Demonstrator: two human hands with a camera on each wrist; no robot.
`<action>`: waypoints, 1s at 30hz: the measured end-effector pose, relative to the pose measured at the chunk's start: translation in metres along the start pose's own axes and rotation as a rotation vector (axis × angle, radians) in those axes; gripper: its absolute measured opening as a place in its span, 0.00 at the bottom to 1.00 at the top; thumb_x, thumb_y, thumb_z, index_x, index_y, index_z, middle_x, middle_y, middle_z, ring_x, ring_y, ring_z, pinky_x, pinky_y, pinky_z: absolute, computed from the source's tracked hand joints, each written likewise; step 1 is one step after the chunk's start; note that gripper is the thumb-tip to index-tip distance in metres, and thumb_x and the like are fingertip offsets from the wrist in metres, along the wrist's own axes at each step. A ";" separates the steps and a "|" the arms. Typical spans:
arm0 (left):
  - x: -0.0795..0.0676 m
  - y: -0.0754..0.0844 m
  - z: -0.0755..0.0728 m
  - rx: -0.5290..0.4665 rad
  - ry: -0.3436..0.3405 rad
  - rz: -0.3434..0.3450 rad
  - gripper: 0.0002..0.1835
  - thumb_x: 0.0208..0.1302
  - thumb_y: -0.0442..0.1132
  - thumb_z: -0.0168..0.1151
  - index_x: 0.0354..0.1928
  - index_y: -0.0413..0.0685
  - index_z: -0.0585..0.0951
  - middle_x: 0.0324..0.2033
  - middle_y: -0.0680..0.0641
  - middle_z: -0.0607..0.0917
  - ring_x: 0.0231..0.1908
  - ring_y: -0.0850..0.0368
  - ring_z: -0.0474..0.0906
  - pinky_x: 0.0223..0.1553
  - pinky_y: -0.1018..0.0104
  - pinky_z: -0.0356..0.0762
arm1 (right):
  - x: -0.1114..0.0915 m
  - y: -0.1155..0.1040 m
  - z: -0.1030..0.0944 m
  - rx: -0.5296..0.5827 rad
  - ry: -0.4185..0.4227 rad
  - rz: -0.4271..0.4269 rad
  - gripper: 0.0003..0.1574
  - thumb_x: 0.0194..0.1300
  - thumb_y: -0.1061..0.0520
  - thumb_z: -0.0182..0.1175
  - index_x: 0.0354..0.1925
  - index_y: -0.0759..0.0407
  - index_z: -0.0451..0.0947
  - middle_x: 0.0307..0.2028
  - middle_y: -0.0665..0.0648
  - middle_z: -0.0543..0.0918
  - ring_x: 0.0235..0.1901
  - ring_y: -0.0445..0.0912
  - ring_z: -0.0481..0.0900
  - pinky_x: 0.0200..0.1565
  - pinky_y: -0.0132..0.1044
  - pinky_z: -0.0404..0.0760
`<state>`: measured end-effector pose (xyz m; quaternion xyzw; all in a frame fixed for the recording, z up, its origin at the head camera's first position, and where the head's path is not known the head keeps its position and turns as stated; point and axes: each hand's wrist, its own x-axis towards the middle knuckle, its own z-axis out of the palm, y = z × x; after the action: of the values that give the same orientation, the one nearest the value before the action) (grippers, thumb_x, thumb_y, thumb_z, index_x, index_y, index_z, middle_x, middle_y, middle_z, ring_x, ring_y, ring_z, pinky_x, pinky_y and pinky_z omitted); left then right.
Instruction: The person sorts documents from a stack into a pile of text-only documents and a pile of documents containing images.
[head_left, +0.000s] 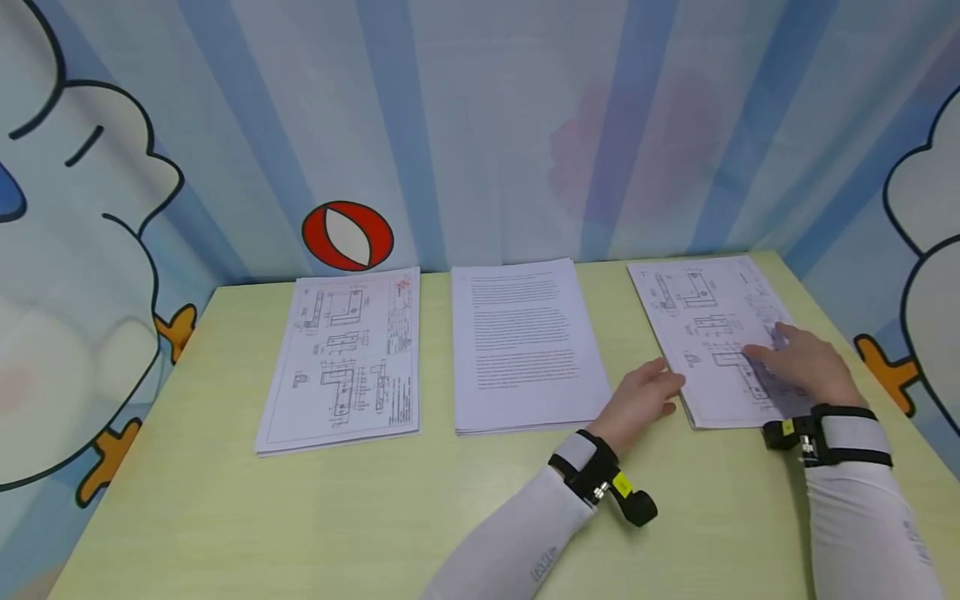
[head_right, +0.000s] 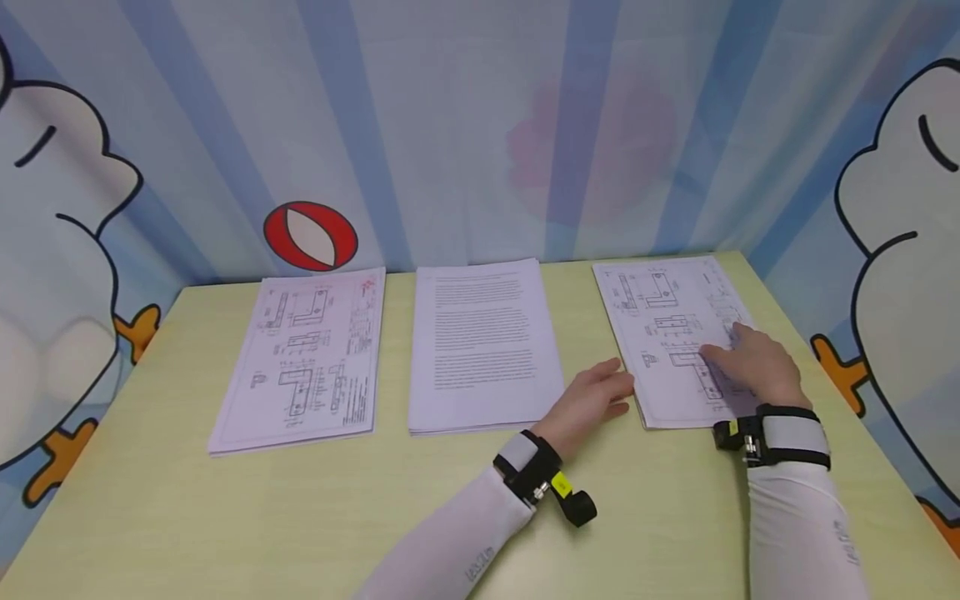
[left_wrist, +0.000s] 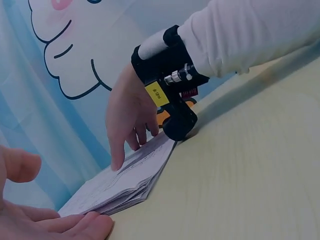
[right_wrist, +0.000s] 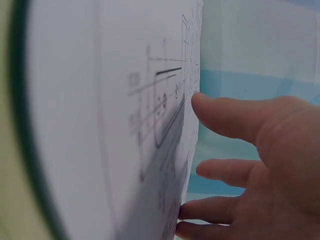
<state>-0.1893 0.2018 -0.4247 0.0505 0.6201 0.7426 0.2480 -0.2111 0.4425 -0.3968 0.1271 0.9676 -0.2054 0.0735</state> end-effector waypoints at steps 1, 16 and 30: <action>0.001 0.000 0.000 -0.036 0.016 -0.008 0.30 0.62 0.44 0.56 0.66 0.45 0.66 0.55 0.46 0.78 0.51 0.56 0.77 0.55 0.57 0.76 | 0.000 -0.001 0.000 0.002 -0.004 -0.003 0.64 0.61 0.28 0.45 0.68 0.78 0.38 0.62 0.88 0.49 0.57 0.80 0.52 0.53 0.71 0.61; 0.007 -0.003 -0.003 -0.280 0.035 -0.069 0.32 0.61 0.37 0.57 0.67 0.38 0.61 0.50 0.43 0.80 0.49 0.52 0.77 0.58 0.52 0.73 | -0.004 -0.007 0.000 0.048 0.024 -0.009 0.60 0.63 0.31 0.44 0.68 0.78 0.40 0.61 0.88 0.53 0.54 0.78 0.58 0.51 0.70 0.64; 0.012 -0.002 -0.003 -0.271 0.022 -0.039 0.20 0.65 0.35 0.52 0.59 0.41 0.71 0.45 0.41 0.82 0.42 0.52 0.77 0.53 0.49 0.74 | -0.005 -0.021 -0.002 0.075 -0.001 -0.055 0.58 0.64 0.30 0.41 0.69 0.76 0.42 0.62 0.87 0.54 0.58 0.78 0.54 0.55 0.70 0.60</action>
<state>-0.2006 0.2047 -0.4301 -0.0035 0.5175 0.8152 0.2600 -0.2124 0.4240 -0.3864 0.1031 0.9624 -0.2433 0.0634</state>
